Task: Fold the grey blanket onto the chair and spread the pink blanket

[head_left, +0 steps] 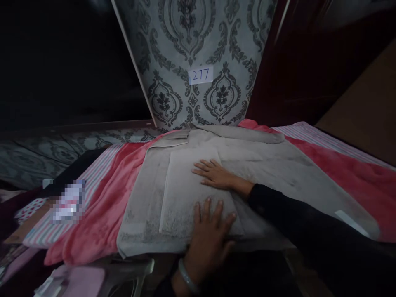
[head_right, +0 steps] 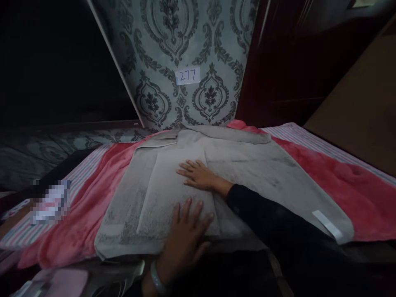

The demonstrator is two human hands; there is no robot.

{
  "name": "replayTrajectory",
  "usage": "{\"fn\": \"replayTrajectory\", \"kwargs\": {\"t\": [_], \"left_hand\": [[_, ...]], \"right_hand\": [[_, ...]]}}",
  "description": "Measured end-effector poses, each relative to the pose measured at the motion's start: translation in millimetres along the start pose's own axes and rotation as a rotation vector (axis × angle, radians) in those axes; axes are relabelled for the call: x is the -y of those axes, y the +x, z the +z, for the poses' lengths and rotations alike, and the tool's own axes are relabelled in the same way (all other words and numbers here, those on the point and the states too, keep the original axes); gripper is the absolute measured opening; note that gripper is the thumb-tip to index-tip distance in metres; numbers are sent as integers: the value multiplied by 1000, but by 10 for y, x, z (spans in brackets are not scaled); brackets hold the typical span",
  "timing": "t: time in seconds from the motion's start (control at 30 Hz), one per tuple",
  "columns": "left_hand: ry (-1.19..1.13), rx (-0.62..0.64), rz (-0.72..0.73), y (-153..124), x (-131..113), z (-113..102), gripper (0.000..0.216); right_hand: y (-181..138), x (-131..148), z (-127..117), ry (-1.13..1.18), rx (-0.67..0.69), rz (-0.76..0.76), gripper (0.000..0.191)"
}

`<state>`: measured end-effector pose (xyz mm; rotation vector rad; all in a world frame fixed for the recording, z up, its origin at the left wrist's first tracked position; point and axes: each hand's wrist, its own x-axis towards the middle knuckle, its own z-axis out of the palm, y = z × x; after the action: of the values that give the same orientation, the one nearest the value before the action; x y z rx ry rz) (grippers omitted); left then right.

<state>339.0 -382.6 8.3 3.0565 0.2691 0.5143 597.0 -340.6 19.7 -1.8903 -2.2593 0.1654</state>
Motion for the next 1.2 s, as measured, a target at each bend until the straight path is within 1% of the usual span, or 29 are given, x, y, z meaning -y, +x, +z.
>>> {"fn": "replayTrajectory", "kwargs": {"t": [0.07,0.17,0.23,0.33,0.4,0.5,0.6,0.67,0.73,0.83,0.87,0.93,1.0,1.03,1.1,1.2], "left_hand": [[22,-12,-5,4,-61,130,71],[54,-50,11,-49,-54,270,71],[66,-98,2,-74,-49,334,70],[89,-172,-51,-74,-73,389,65],[96,-181,-59,-68,-84,384,64],[86,-123,-12,-72,-71,313,70],[67,-57,-6,-77,-58,220,71],[45,-33,-22,-66,-67,171,69],[22,-10,-28,-43,-85,141,69],[-12,26,-26,-9,-106,128,73],[-23,35,-22,-1,-109,127,74],[-36,46,-20,5,-109,122,77],[-34,53,-18,0,-102,108,79],[-29,57,-13,-6,-94,97,80],[-21,63,1,-26,-70,71,78],[-12,66,5,-69,-14,35,76]], "right_hand": [[65,-118,1,14,-5,9,63],[217,-361,4,47,-26,52,63],[338,-543,23,65,-46,95,62],[502,-801,88,88,-70,184,61],[580,-933,142,126,-111,241,61],[653,-1039,180,198,-185,289,62],[672,-1047,134,255,-235,338,65],[618,-1016,87,316,-292,402,70],[474,-947,75,388,-361,485,75],[76,-700,158,519,-439,607,79],[-89,-568,205,615,-471,638,81],[-425,-246,305,881,-554,672,85],[-722,98,388,1141,-636,666,86],[-844,256,415,1225,-659,660,85],[-1027,513,435,1350,-677,673,80],[-1171,742,392,1480,-648,731,72]]}}
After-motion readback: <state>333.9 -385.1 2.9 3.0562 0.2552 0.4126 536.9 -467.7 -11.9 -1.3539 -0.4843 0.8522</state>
